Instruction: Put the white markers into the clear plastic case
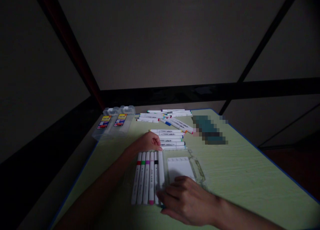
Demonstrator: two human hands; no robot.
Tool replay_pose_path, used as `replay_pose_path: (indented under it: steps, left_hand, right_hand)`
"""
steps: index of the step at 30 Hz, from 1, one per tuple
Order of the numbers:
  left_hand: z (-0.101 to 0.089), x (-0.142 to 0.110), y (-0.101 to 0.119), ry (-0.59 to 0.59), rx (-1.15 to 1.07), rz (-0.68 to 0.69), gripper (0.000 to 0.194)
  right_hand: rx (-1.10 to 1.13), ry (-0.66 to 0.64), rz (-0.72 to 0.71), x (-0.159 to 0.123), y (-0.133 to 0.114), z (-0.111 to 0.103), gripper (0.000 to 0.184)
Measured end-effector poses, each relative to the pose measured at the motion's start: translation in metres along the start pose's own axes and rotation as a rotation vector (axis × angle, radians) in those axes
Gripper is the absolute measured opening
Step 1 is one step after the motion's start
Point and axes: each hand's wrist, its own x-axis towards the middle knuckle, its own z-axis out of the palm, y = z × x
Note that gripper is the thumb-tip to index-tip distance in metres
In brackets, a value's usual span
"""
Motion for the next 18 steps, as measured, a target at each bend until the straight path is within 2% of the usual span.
replay_pose_path:
  steps: [18]
  left_hand:
    - [-0.0012, -0.0003, 0.0003, 0.0, -0.018, -0.013, 0.023]
  right_hand:
    - [-0.022, 0.033, -0.005, 0.0022, -0.0023, 0.0009, 0.02]
